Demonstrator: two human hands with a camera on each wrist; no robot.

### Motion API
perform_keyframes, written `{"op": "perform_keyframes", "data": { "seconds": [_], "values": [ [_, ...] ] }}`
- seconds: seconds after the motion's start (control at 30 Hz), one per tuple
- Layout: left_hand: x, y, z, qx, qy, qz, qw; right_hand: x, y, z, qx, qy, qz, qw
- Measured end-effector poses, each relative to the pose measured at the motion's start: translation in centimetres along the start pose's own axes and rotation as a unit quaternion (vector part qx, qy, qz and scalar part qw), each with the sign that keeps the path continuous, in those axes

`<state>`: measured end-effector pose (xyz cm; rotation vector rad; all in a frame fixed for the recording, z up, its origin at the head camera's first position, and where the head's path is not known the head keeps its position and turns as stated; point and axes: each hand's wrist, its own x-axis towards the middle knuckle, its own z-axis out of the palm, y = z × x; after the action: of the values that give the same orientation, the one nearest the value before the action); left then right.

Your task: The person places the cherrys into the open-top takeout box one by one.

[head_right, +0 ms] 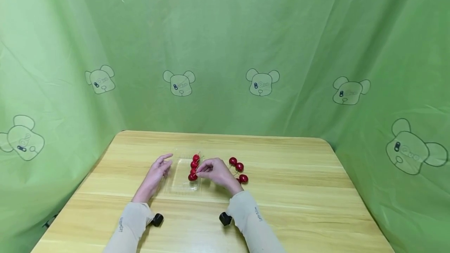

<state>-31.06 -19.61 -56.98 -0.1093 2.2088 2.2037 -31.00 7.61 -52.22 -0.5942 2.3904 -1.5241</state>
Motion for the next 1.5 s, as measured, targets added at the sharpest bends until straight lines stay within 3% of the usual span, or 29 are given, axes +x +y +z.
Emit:
{"op": "perform_keyframes", "data": {
  "seconds": [0.8,1.5],
  "values": [
    [0.14,0.06,-0.30,0.000,-0.012,-0.006,0.9999,0.06,-0.19,0.60,-0.089,0.024,-0.019,0.996],
    [0.15,-0.02,-0.11,0.000,-0.008,0.000,1.0000,-0.16,-0.16,0.70,-0.089,0.024,-0.024,0.995]
  ]
}}
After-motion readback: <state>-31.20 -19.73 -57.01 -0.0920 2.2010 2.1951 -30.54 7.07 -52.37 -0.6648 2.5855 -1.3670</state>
